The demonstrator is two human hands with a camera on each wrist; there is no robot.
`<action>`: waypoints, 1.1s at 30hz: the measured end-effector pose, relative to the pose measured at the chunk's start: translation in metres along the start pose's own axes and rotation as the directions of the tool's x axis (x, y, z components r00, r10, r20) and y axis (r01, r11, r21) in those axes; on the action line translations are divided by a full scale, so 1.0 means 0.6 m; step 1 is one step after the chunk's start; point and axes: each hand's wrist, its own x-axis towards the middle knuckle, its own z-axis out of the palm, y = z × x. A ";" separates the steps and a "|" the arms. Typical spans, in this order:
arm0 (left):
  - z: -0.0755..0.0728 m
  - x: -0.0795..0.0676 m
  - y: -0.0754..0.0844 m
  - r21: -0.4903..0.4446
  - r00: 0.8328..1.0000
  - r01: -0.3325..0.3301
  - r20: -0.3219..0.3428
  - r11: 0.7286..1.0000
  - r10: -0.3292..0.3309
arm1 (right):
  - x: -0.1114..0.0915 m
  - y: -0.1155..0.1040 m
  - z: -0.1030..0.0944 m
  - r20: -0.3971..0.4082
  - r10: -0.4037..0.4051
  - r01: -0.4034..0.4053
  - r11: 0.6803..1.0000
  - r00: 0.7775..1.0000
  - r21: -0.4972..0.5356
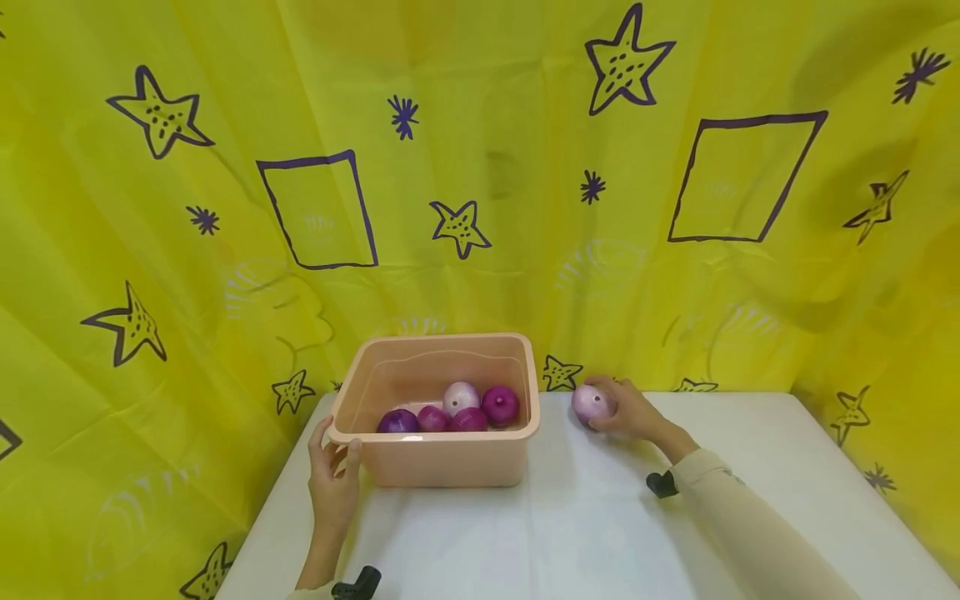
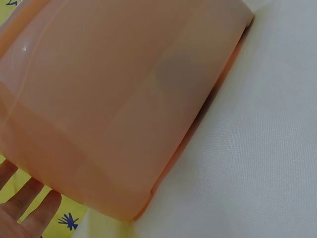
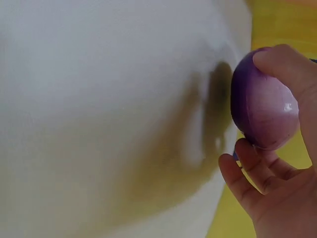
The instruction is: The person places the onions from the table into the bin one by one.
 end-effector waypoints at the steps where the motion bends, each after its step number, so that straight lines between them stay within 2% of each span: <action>1: 0.000 0.000 0.000 0.004 1.000 -0.002 -0.001 1.000 0.002 | 0.000 -0.003 -0.003 0.015 -0.013 0.013 1.000 1.000 -0.006; 7: 0.000 -0.003 0.000 -0.007 1.000 -0.010 -0.001 1.000 0.010 | 0.002 -0.024 -0.027 0.070 -0.092 0.096 0.994 0.993 -0.050; 16: 0.000 -0.004 0.006 -0.019 1.000 -0.026 0.005 0.999 0.026 | 0.010 -0.071 -0.074 0.060 -0.195 0.197 0.980 0.979 -0.019; 27: 0.000 0.000 0.000 -0.007 1.000 -0.020 0.010 1.000 0.020 | 0.041 -0.147 -0.137 0.052 -0.227 0.222 0.972 0.973 0.082; 33: 0.000 0.000 -0.001 -0.011 1.000 -0.017 0.003 1.000 0.017 | 0.056 -0.184 -0.160 0.025 -0.246 0.242 0.965 0.969 0.096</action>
